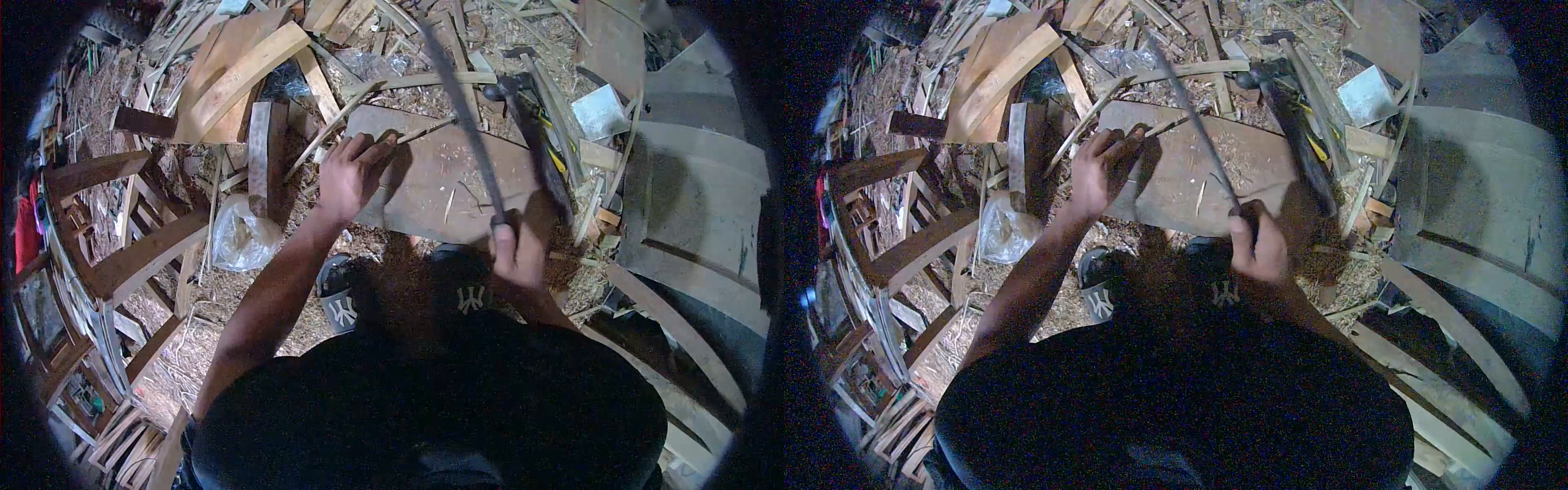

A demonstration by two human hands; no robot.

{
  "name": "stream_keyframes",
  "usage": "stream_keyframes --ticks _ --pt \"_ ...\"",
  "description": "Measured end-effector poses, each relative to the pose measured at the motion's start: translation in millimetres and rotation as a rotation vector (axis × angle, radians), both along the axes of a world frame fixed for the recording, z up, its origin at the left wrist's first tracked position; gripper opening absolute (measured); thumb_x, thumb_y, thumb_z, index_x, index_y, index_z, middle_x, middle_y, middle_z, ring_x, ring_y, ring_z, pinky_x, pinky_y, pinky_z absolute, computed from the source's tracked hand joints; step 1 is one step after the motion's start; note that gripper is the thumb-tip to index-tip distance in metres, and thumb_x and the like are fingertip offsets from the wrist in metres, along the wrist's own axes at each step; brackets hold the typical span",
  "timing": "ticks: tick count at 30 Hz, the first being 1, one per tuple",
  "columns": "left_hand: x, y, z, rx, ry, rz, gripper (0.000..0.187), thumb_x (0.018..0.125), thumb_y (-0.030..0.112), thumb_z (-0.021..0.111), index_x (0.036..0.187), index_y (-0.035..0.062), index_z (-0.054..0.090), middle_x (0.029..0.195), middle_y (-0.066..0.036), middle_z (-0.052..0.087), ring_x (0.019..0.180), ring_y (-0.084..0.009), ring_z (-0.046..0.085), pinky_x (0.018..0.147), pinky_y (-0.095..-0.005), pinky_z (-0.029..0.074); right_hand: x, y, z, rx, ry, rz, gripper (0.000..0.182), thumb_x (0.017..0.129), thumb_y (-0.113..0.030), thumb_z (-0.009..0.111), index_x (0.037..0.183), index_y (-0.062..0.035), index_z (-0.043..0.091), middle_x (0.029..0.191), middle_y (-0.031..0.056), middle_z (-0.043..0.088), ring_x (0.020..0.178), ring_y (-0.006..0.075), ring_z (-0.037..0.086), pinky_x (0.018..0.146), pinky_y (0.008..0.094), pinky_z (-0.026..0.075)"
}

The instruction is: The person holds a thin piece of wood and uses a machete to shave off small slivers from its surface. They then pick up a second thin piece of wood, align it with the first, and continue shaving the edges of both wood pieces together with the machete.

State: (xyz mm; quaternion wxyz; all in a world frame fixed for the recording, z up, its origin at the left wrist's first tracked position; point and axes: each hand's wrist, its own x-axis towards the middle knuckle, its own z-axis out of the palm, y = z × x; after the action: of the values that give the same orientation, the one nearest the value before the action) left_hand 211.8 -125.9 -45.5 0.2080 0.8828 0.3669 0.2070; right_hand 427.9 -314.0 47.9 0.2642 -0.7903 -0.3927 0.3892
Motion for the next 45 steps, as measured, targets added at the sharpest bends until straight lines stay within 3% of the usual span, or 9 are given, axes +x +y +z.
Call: stream_keyframes --ticks 4,10,20,24,27,36,38,40,45 --pt "0.0 0.8 -4.6 -0.003 -0.01 -0.001 0.04 0.082 0.011 0.071 0.121 0.0188 0.071 0.092 -0.009 0.064 0.081 -0.0303 0.063 0.069 -0.0416 0.051 12.6 -22.6 -28.1 0.329 0.239 -0.067 0.028 0.097 -0.027 0.057 0.1 0.0009 0.056 0.078 0.0106 0.063 0.074 0.0277 0.062 0.07 0.0409 0.049" --pt "2.0 2.3 -0.3 0.077 -0.028 -0.022 0.033 0.083 0.016 0.07 0.116 0.0198 0.072 0.086 -0.003 0.06 0.077 -0.0253 0.06 0.067 -0.0391 0.05 -5.5 8.8 -19.6 -0.266 -0.026 0.009 0.051 0.1 -0.046 0.051 0.117 0.0019 0.06 0.096 0.0276 0.066 0.091 0.0455 0.064 0.084 0.0474 0.05" --pt "0.6 0.5 -6.3 0.016 0.014 0.011 0.031 0.082 0.014 0.072 0.113 0.0162 0.074 0.091 -0.008 0.065 0.08 -0.0294 0.063 0.069 -0.0417 0.05 14.8 -17.5 -18.8 0.285 0.463 -0.086 0.034 0.098 -0.032 0.053 0.114 -0.0017 0.053 0.08 0.011 0.061 0.072 0.0277 0.06 0.073 0.041 0.051" --pt "-1.8 0.0 -4.0 0.042 0.003 -0.014 0.032 0.082 0.014 0.072 0.115 0.0159 0.073 0.095 -0.009 0.065 0.082 -0.0301 0.063 0.07 -0.0422 0.05 -5.8 8.8 -19.3 -0.085 -0.343 0.167 0.044 0.1 -0.041 0.052 0.111 0.0004 0.059 0.096 0.0263 0.066 0.092 0.0462 0.063 0.086 0.0506 0.048" --pt "-0.7 -1.2 0.6 -0.014 -0.018 -0.015 0.035 0.082 0.013 0.071 0.117 0.0162 0.072 0.097 -0.009 0.065 0.084 -0.0311 0.063 0.072 -0.0425 0.05 -7.5 1.7 -24.6 -0.147 -0.076 -0.022 0.039 0.102 -0.039 0.048 0.098 -0.0024 0.061 0.081 0.0228 0.062 0.075 0.0346 0.063 0.072 0.0493 0.046" --pt "-1.8 0.7 -5.3 -0.023 0.029 -0.026 0.034 0.084 0.013 0.07 0.118 0.0163 0.072 0.097 -0.008 0.065 0.085 -0.0309 0.063 0.073 -0.043 0.051 7.3 -20.3 -37.8 0.544 0.456 -0.116 0.033 0.101 -0.034 0.053 0.102 -0.0012 0.056 0.08 0.0221 0.061 0.073 0.0387 0.062 0.07 0.0459 0.05" --pt "-1.7 0.7 -8.0 0.046 0.003 -0.017 0.042 0.078 0.013 0.069 0.12 0.0206 0.071 0.091 -0.005 0.06 0.083 -0.0279 0.06 0.073 -0.0418 0.051 -2.8 -20.2 -54.7 0.052 -0.357 0.143 0.043 0.103 -0.041 0.049 0.107 0.0023 0.054 0.076 0.024 0.06 0.065 0.0399 0.058 0.064 0.0468 0.048" --pt "-3.3 0.5 -7.8 0.051 0.004 -0.028 0.042 0.078 0.014 0.069 0.12 0.0209 0.071 0.092 -0.005 0.06 0.083 -0.0279 0.06 0.073 -0.0416 0.051 -3.6 -13.5 -54.8 -0.058 -0.17 0.12 0.04 0.102 -0.036 0.049 0.102 0.0035 0.057 0.08 0.0293 0.06 0.075 0.0504 0.057 0.074 0.055 0.046" --pt "-0.8 0.6 -4.4 0.04 0.026 -0.008 0.041 0.079 0.016 0.069 0.12 0.0217 0.071 0.092 -0.005 0.059 0.083 -0.0276 0.059 0.072 -0.0411 0.05 -5.6 -3.0 -22.0 -0.008 -0.092 -0.04 0.041 0.102 -0.037 0.05 0.098 0.0026 0.059 0.073 0.0207 0.061 0.069 0.0376 0.061 0.067 0.0453 0.048"
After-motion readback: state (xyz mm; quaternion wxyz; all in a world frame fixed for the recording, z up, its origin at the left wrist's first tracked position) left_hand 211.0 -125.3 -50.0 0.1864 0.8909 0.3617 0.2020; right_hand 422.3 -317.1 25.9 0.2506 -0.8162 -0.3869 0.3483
